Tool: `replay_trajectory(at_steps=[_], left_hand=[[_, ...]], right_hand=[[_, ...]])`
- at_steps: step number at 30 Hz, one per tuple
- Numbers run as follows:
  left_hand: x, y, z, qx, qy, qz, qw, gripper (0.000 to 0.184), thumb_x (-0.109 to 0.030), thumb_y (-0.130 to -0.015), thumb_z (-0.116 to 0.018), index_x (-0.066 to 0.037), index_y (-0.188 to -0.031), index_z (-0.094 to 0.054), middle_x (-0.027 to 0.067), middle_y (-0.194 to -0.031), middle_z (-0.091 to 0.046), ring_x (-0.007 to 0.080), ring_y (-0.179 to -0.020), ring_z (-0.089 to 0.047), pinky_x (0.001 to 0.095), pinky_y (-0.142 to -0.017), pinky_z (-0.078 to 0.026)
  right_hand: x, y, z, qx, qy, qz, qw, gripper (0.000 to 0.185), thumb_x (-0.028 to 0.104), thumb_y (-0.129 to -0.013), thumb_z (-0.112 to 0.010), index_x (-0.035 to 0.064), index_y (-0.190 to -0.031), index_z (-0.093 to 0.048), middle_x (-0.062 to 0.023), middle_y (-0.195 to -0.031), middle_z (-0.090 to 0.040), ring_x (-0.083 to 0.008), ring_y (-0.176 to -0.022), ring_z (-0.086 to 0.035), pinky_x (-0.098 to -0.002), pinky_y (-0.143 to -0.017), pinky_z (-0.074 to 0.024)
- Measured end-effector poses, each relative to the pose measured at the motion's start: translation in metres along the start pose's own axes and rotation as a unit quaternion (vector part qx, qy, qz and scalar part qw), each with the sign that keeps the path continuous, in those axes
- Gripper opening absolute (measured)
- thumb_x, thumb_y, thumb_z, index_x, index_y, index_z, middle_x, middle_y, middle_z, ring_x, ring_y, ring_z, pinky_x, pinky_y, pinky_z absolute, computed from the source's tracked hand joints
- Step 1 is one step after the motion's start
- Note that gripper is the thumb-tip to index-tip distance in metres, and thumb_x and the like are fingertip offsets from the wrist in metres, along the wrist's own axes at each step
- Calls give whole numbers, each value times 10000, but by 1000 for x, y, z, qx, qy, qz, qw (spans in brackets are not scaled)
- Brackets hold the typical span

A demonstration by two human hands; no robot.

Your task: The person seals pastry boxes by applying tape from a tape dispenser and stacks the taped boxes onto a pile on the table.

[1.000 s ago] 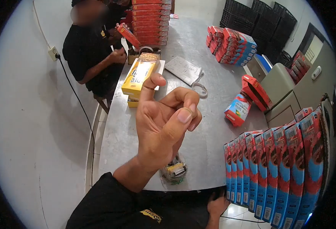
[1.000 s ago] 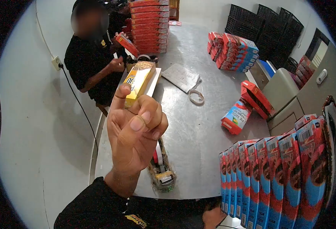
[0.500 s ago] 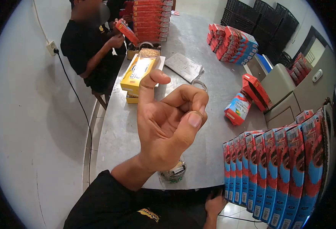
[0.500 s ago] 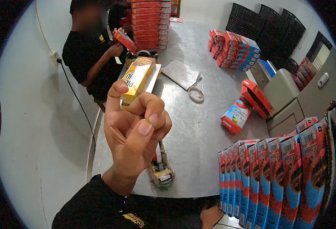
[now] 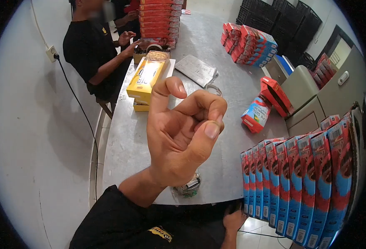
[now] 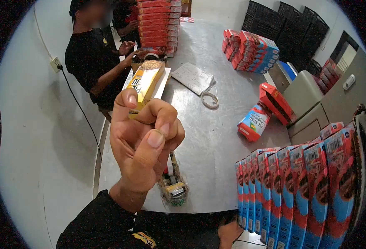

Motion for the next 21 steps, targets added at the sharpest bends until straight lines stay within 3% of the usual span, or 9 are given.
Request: replay_trajectory(at_steps=[6,13,17,21], left_hand=[[4,0,-2,1,4,2,1000,414,-39,-954,-573,-173,-1262,-331,71,-933,-513,85,-677,-425,268,-610,-400],[4,-2,-1,-9,14,14,1000,373,-42,-939,-571,-168,-1221,-362,39,-927,-492,76,-716,-421,262,-641,-410],[5,-2,1,4,29,6,1000,348,-66,-931,-559,-160,-1215,-381,18,-915,-457,82,-729,-418,266,-649,-417],[7,-3,6,57,91,-1,994,377,20,-926,-497,-127,-1237,-342,76,-994,-490,98,-811,-453,314,-720,-441]], right_hand=[[16,2,18,-73,10,63,995,537,355,-924,-619,46,-1362,-598,-287,-1339,-606,-471,-1301,-511,-570,-1138,-316],[3,0,4,-58,6,44,997,529,344,-920,-622,38,-1351,-597,-283,-1319,-618,-476,-1266,-535,-570,-1110,-348],[9,1,9,-103,18,75,992,533,349,-912,-634,28,-1336,-600,-283,-1292,-633,-475,-1246,-549,-574,-1087,-365],[9,1,10,-56,21,50,997,564,331,-896,-653,18,-1360,-588,-279,-1314,-622,-475,-1252,-543,-580,-1107,-344]])
Point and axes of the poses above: each hand's wrist, its own y-axis away from the middle knuckle, its own z-axis out of the back of the hand, x = y × z, the point moved 6 cm from there along -y, towards the middle knuckle
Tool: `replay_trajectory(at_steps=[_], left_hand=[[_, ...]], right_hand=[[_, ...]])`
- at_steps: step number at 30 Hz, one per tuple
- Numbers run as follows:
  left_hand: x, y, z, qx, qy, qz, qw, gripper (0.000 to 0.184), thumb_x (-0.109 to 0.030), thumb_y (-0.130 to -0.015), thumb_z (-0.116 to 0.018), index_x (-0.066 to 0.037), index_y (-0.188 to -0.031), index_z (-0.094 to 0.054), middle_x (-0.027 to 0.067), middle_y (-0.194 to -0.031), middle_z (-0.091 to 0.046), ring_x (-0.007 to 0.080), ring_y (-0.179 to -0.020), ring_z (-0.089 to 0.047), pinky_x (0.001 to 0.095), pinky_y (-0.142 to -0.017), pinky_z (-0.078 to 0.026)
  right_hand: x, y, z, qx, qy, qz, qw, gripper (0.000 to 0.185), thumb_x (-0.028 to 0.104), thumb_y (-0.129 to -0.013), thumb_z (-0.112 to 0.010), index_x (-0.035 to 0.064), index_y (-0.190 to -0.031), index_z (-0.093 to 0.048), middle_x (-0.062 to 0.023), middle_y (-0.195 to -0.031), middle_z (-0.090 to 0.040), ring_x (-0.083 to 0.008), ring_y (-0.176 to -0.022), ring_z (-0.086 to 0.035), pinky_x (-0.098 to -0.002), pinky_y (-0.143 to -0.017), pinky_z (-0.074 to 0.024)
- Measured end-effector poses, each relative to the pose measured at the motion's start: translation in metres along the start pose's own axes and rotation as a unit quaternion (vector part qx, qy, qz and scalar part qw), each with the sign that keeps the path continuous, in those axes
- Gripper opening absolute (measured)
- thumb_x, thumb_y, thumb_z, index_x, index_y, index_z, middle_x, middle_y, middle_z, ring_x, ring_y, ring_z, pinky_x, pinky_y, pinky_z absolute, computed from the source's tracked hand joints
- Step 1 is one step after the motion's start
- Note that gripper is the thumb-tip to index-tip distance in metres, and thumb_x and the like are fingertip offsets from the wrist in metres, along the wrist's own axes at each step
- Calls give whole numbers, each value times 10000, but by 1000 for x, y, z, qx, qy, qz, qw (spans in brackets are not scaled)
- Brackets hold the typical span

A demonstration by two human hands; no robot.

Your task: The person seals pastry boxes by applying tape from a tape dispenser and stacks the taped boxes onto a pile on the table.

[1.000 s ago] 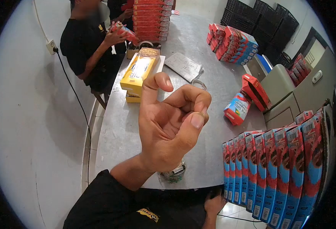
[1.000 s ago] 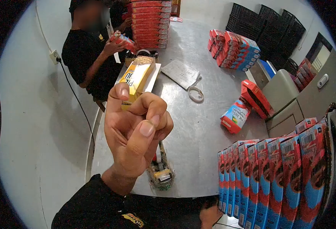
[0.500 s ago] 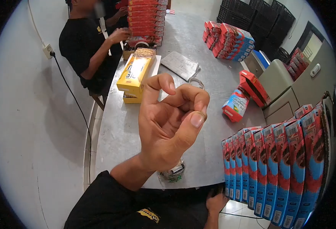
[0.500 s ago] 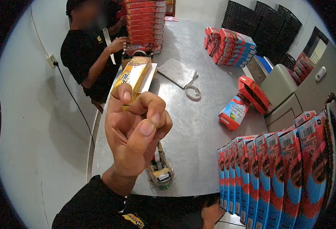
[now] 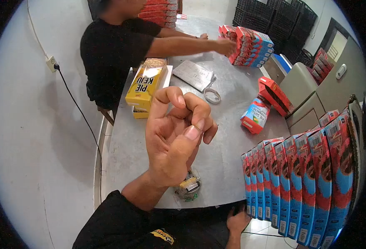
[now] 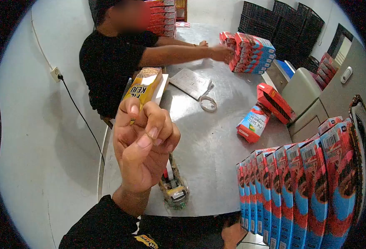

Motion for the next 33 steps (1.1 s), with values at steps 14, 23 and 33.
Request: replay_trajectory(at_steps=[14,23,33], left_hand=[[-5,1,-9,-26,-48,-4,999,375,-125,-952,-570,-129,-1277,-381,-3,-836,-388,117,-701,-389,285,-609,-398],[-28,10,-33,12,-39,-36,999,481,-176,-914,-801,-154,-1229,-438,-32,-797,-465,116,-624,-466,284,-550,-461],[-68,21,-55,203,-11,-15,979,468,-24,-924,-728,-162,-1339,-561,73,-953,-678,209,-770,-644,340,-759,-601]], right_hand=[[-4,3,-4,-49,-15,10,999,570,306,-875,-681,48,-1374,-583,-254,-1327,-622,-450,-1276,-531,-568,-1124,-327],[-9,1,-6,-35,-33,2,999,554,339,-887,-691,32,-1340,-606,-254,-1387,-572,-456,-1305,-493,-587,-1083,-354],[-3,-2,1,-52,-18,7,998,485,328,-898,-666,65,-1304,-626,-228,-1326,-618,-459,-1254,-535,-570,-1075,-382]])
Point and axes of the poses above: each hand's wrist, its own y-axis away from the middle knuckle, its own z-axis out of the back of the hand, x = y × z, the point moved 6 cm from there along -y, towards the middle knuckle
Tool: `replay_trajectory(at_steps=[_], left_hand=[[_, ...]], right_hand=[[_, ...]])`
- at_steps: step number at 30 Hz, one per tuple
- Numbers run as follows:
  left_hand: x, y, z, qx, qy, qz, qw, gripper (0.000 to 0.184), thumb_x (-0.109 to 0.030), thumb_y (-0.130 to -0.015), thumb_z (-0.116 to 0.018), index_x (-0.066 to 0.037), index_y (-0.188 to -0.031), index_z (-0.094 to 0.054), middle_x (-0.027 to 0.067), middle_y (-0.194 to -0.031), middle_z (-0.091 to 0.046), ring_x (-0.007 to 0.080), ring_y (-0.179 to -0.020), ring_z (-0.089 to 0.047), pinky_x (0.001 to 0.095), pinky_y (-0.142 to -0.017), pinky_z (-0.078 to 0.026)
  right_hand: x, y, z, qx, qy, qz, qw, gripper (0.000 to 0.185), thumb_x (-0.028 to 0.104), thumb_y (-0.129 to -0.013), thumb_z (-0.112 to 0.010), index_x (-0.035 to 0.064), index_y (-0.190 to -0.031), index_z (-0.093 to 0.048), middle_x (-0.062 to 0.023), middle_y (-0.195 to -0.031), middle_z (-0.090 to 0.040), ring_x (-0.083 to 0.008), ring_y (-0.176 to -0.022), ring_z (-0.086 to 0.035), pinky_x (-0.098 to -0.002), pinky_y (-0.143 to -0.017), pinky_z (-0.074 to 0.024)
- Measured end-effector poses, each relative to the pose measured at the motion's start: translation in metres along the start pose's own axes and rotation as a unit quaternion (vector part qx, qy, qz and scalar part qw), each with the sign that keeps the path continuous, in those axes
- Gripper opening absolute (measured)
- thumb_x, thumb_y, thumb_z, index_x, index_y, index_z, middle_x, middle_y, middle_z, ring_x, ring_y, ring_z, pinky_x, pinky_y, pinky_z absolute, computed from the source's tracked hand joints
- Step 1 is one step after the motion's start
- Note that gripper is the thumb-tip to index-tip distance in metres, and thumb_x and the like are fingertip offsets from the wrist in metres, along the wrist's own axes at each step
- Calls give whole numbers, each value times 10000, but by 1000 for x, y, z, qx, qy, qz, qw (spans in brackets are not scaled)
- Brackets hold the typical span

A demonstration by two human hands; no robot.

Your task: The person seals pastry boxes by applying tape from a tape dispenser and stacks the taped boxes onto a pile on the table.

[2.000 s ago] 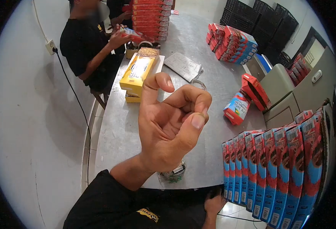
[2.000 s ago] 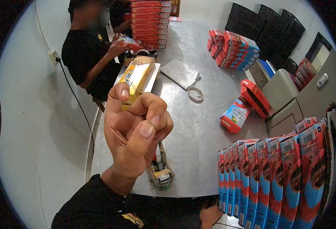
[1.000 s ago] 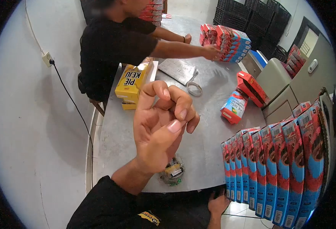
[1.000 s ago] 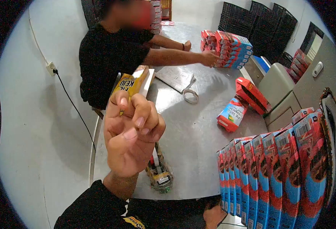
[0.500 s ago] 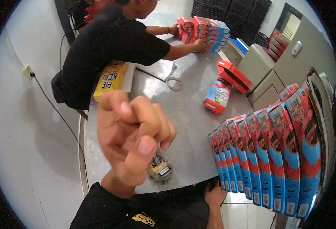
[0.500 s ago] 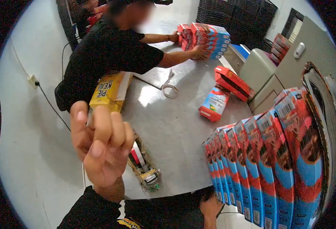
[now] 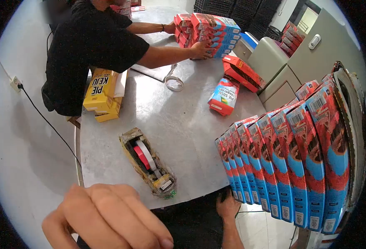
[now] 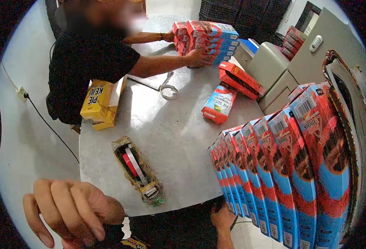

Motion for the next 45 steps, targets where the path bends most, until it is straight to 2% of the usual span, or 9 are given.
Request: replay_trajectory(at_steps=[7,23,25,29,31,32,34,37,45], left_hand=[[-1,-5,0,32,44,15,998,146,-17,-909,-736,-89,-1035,-713,89,-970,-681,235,-914,-703,346,-779,-661],[-3,5,-5,-79,-44,8,996,206,-150,-982,-685,-127,-1183,-644,75,-912,-686,222,-765,-691,325,-638,-607],[-3,7,-2,-71,-72,-10,995,237,-219,-1004,-666,-159,-1226,-608,53,-886,-686,195,-640,-637,311,-523,-512],[5,10,-8,-90,-65,-27,993,224,-326,-1054,-572,-191,-1230,-607,24,-921,-693,172,-686,-585,283,-560,-464],[7,15,4,-288,-95,-62,951,221,-166,-1014,-659,-121,-1048,-445,-18,-696,-490,120,-517,-476,284,-463,-411],[11,16,12,-291,-108,-67,948,221,-166,-1014,-659,-121,-1048,-445,-18,-696,-490,120,-517,-476,284,-463,-411],[38,11,42,-240,-158,-3,958,221,-218,-1084,-515,-49,-1203,-437,-43,-647,-415,81,-497,-391,278,-474,-336],[62,2,62,-270,-84,9,959,308,-135,-1075,-464,-15,-1358,-447,-13,-714,-371,98,-625,-395,271,-568,-337],[70,3,64,-320,-71,49,943,333,-106,-1060,-523,-24,-1375,-451,35,-827,-535,106,-725,-490,281,-689,-420]], right_hand=[[-9,2,-13,50,12,-33,998,517,343,-916,-644,72,-1353,-591,-255,-1352,-596,-466,-1299,-504,-588,-1080,-367],[-4,3,-9,28,25,-17,999,528,361,-910,-644,29,-1320,-623,-292,-1309,-612,-490,-1245,-537,-579,-1067,-389],[-2,2,-6,12,37,-10,999,518,359,-910,-643,26,-1308,-628,-292,-1293,-621,-488,-1233,-547,-576,-1060,-398],[-1,1,-5,25,8,-1,1000,491,346,-909,-645,17,-1275,-634,-291,-1269,-631,-489,-1215,-555,-577,-1054,-399],[0,0,-4,18,-10,17,1000,482,338,-908,-647,12,-1264,-634,-291,-1264,-632,-489,-1210,-557,-579,-1052,-398],[-1,1,-3,25,-16,4,1000,491,333,-907,-650,8,-1275,-630,-294,-1282,-624,-488,-1227,-545,-579,-1065,-387],[8,-1,2,35,-29,15,999,500,328,-906,-654,4,-1286,-626,-298,-1299,-616,-487,-1245,-534,-578,-1077,-376],[19,-3,17,108,-55,-43,992,587,352,-915,-646,-12,-1370,-581,-306,-1400,-556,-477,-1342,-461,-567,-1150,-306],[11,-1,7,64,1,-28,998,585,362,-917,-636,-14,-1361,-583,-300,-1389,-566,-461,-1368,-443,-574,-1166,-274]])
Point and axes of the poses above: each hand's wrist, its own y-axis away from the middle knuckle, its own z-axis out of the back of the hand, x = y × z, the point moved 6 cm from there along -y, towards the middle knuckle
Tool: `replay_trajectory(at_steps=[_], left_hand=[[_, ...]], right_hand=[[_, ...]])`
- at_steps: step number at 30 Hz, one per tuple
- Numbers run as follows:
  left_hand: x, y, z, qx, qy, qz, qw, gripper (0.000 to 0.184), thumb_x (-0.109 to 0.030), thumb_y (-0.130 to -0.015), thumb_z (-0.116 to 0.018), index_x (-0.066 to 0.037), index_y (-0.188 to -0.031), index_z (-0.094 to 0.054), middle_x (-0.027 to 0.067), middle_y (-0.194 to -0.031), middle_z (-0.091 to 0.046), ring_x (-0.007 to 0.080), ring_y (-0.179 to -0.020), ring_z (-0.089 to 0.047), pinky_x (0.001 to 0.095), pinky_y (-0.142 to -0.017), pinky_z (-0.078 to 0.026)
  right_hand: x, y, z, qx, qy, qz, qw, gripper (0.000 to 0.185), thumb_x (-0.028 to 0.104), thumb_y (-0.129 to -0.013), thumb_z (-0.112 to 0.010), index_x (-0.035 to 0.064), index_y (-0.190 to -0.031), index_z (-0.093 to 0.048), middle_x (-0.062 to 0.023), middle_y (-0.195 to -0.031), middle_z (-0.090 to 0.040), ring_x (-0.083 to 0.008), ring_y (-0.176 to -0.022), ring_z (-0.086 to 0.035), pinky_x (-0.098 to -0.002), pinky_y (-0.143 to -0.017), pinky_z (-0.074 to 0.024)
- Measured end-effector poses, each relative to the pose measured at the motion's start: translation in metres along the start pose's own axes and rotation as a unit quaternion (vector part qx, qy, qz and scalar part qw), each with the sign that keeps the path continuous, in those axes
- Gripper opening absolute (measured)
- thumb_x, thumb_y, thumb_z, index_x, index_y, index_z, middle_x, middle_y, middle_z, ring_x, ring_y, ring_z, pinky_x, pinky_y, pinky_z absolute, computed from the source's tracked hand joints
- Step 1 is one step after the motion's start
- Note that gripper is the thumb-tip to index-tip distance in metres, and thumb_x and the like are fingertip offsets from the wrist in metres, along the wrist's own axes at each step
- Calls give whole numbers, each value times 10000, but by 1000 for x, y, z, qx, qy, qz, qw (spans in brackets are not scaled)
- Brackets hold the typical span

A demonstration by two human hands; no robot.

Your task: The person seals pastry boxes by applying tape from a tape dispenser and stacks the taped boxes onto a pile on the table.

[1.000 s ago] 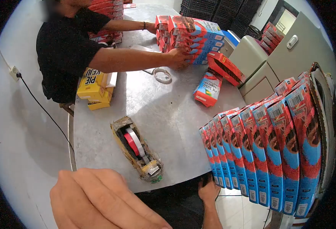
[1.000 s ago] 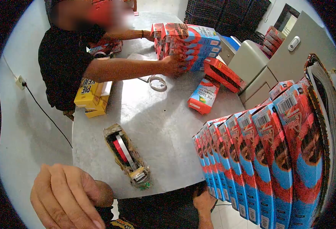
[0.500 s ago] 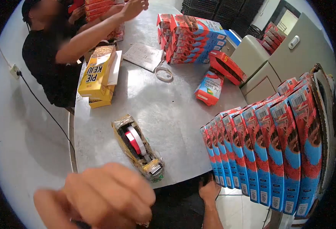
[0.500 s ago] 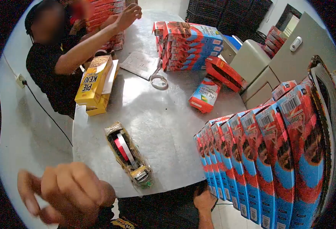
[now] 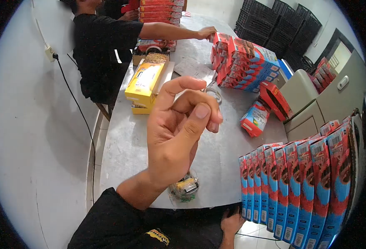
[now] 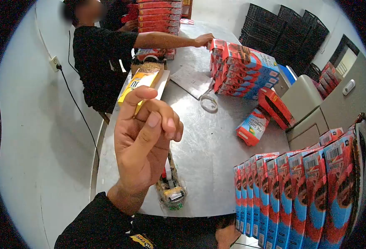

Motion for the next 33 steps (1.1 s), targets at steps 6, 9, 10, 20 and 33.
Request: replay_trajectory(at_steps=[6,9,10,20,33], left_hand=[[-20,17,-4,60,-26,-41,997,266,-143,-1020,-630,-28,-1222,-501,30,-722,-548,98,-568,-497,266,-516,-399],[-40,33,-33,173,-35,-197,964,294,-410,-1092,-475,-187,-940,-591,25,-868,-734,154,-733,-559,296,-661,-509],[-58,33,-34,286,-59,-124,948,333,-426,-1094,-459,-207,-888,-603,17,-888,-712,157,-862,-551,311,-709,-511],[-67,52,-43,381,63,-111,916,577,-580,-1069,-363,-157,-1039,-755,71,-1088,-714,191,-970,-498,316,-850,-407],[-77,55,-60,314,109,115,936,450,-502,-1029,-565,-95,-1011,-756,39,-1097,-722,180,-989,-500,290,-851,-393]], right_hand=[[-14,0,-15,-60,4,59,996,546,363,-915,-644,23,-1340,-598,-305,-1346,-590,-494,-1285,-509,-573,-1112,-351],[8,-1,13,-52,-6,67,996,481,345,-906,-651,18,-1259,-633,-291,-1248,-645,-499,-1188,-573,-577,-1036,-419],[3,3,10,-54,0,53,997,481,345,-906,-651,18,-1259,-633,-291,-1248,-645,-499,-1188,-573,-577,-1036,-419],[-19,1,-19,-64,26,39,997,562,377,-868,-680,-19,-1265,-631,-250,-1252,-632,-470,-1214,-543,-591,-1049,-384],[-17,2,-12,-79,-6,40,996,507,380,-855,-690,32,-1224,-678,-232,-1261,-643,-442,-1210,-561,-572,-1039,-406]])
Point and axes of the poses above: each hand's wrist, its own y-axis away from the middle knuckle, its own z-axis out of the back of the hand, x = y × z, the point moved 6 cm from there along -y, towards the middle knuckle
